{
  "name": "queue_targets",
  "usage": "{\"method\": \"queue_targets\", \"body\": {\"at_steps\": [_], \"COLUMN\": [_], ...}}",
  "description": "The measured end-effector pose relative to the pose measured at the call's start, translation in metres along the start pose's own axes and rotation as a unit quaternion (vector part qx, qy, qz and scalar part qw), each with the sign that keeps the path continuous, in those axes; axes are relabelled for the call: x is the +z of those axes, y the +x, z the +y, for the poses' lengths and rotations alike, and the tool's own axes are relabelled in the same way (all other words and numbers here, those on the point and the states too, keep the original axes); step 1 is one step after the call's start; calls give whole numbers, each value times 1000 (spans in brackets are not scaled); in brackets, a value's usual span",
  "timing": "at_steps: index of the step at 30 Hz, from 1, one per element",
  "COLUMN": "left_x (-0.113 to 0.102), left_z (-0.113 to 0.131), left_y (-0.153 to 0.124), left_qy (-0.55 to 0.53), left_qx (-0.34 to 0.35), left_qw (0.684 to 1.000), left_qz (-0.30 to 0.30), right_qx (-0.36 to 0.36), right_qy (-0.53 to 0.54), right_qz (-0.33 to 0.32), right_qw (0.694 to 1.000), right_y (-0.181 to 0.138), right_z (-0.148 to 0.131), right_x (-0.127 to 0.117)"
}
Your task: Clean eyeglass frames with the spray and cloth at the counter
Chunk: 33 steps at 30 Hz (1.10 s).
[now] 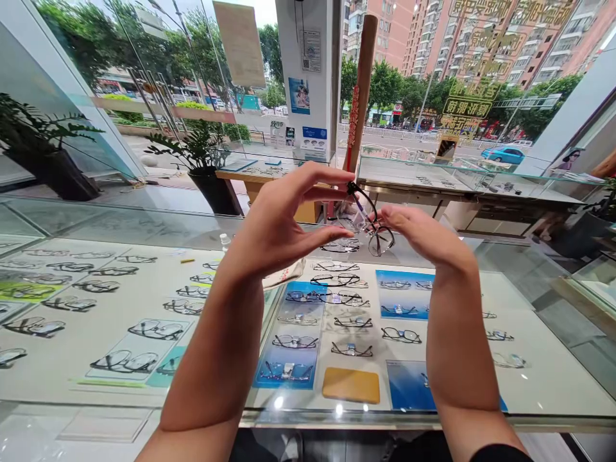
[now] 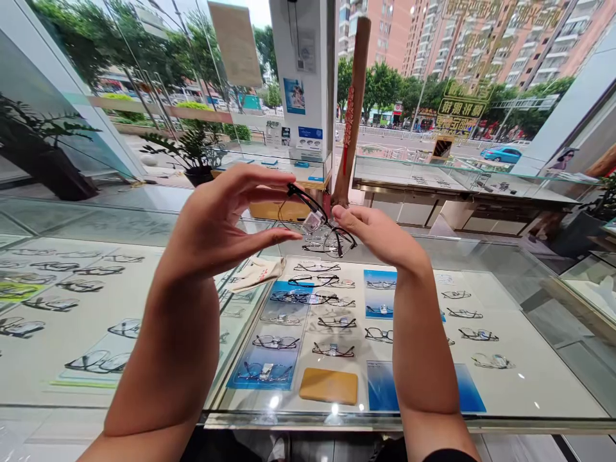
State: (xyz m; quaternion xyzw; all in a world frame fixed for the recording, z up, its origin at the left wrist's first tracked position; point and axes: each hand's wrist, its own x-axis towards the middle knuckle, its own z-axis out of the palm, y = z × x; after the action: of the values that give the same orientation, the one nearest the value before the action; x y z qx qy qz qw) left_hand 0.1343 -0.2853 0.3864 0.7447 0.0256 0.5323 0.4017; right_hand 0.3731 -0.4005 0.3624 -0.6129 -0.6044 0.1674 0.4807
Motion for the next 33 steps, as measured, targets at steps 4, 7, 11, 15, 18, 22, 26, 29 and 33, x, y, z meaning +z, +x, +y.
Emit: {"method": "queue_targets", "body": {"at_steps": [4, 7, 11, 15, 18, 22, 26, 29, 33], "left_x": [-1, 0, 1, -1, -3, -7, -10, -11, -11], "left_z": [2, -1, -5, -3, -5, -13, -17, -18, -18], "left_y": [1, 1, 2, 6, 7, 5, 5, 5, 5], "left_qy": [-1, 53, 108, 92, 117, 163, 205, 216, 213], "left_qx": [1, 34, 46, 17, 38, 85, 120, 123, 121], "left_qw": [1000, 997, 993, 996, 992, 979, 964, 960, 961], "left_qz": [-17, -40, 7, 8, -41, -87, -120, -126, -126], "right_qx": [-9, -14, -21, -54, -60, -45, -37, -40, -44], "right_qy": [16, 47, 89, 113, 124, 136, 139, 141, 149], "right_qz": [-62, -68, -67, -55, -57, -64, -72, -70, -64], "right_qw": [998, 997, 994, 991, 989, 988, 987, 987, 986], "right_y": [-1, -2, -1, -1, 0, 0, 0, 0, 1], "right_z": [-8, -12, -15, -11, -8, -8, -9, -9, -8], "right_x": [1, 3, 3, 1, -1, -1, -1, 0, 2]}}
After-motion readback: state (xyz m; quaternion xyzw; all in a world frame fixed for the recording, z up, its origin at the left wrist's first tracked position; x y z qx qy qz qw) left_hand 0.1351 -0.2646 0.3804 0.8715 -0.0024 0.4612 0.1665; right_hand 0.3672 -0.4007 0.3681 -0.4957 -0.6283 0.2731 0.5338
